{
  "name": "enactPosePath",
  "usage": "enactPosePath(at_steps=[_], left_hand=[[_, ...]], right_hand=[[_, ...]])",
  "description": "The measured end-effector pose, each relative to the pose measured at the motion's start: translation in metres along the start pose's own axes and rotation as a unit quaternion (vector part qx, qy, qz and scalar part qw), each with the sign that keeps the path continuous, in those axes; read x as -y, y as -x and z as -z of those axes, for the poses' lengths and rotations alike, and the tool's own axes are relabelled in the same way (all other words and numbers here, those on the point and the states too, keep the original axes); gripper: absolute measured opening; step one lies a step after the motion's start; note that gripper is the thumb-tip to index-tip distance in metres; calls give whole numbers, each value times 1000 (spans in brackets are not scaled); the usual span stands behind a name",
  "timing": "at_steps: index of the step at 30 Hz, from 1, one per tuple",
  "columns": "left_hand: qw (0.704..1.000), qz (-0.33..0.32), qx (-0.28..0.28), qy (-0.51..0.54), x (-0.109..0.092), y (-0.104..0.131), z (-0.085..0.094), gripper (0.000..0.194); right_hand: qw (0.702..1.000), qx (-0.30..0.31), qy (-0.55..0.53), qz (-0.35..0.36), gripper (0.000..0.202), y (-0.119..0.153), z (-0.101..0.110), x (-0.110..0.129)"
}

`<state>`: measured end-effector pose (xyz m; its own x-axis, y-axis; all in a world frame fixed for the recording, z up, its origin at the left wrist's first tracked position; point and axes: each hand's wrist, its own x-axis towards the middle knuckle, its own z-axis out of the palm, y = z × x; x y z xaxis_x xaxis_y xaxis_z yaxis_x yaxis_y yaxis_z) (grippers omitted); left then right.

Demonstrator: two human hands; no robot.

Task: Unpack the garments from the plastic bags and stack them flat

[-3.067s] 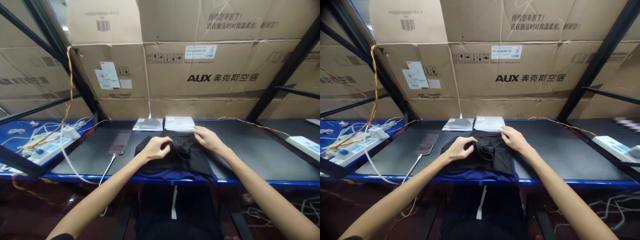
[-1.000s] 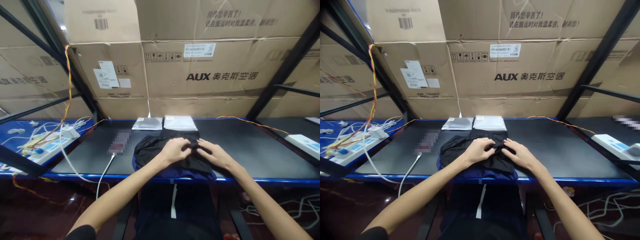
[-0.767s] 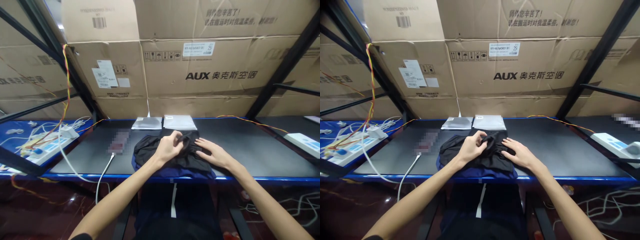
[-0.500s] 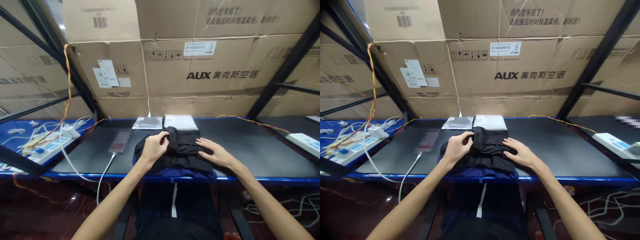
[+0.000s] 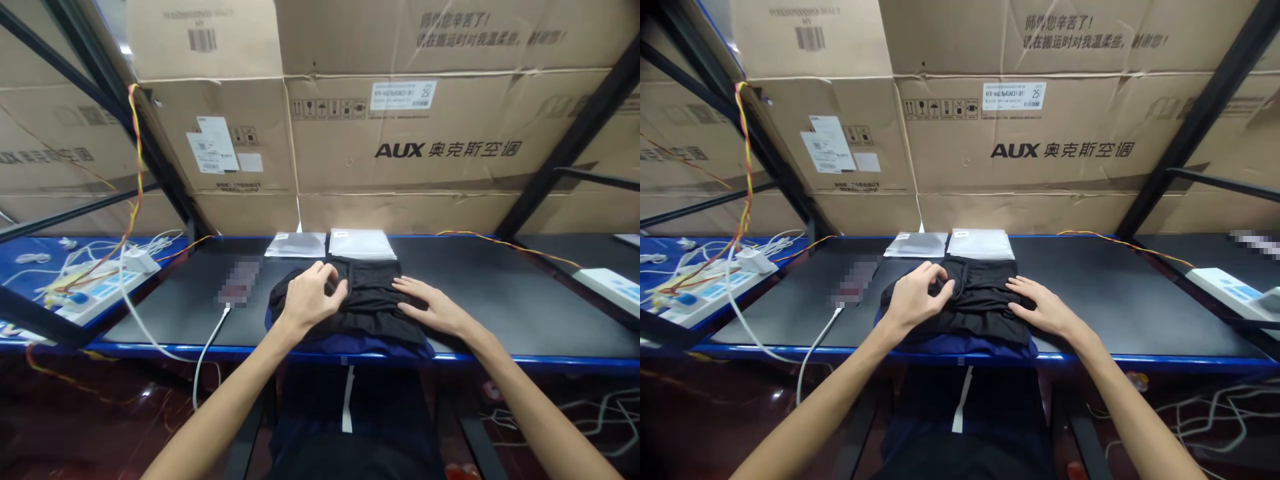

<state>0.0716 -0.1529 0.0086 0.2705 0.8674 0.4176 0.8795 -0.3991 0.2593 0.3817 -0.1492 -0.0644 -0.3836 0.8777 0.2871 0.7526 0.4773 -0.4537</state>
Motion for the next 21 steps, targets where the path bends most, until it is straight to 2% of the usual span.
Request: enactPosePath(at_steps=[2,7,10,14,17,21], left_hand=[[1000,-9,9,-11,-8,-2,-5,30],[991,-5,113,-69,-9,-6,-24,22],[991,-3,122,-57,-5,-9,-26,18],[993,22,101,60,8,-16,-9,23],[980,91,73,158,31,-20,12,26],[968,200,39,144,72,-17,32,24]], right_hand=[[1000,-3,-4,1,51,0,0,0],[1000,-3,-8,-2,51,0,1,2],[1000,-5,-10,2,51,0,1,3],[1000,-3,-16,2,50,0,2,2],[1000,5,-22,-1,50,-1,4,2],[999,17,-27,2,48,-2,6,1]])
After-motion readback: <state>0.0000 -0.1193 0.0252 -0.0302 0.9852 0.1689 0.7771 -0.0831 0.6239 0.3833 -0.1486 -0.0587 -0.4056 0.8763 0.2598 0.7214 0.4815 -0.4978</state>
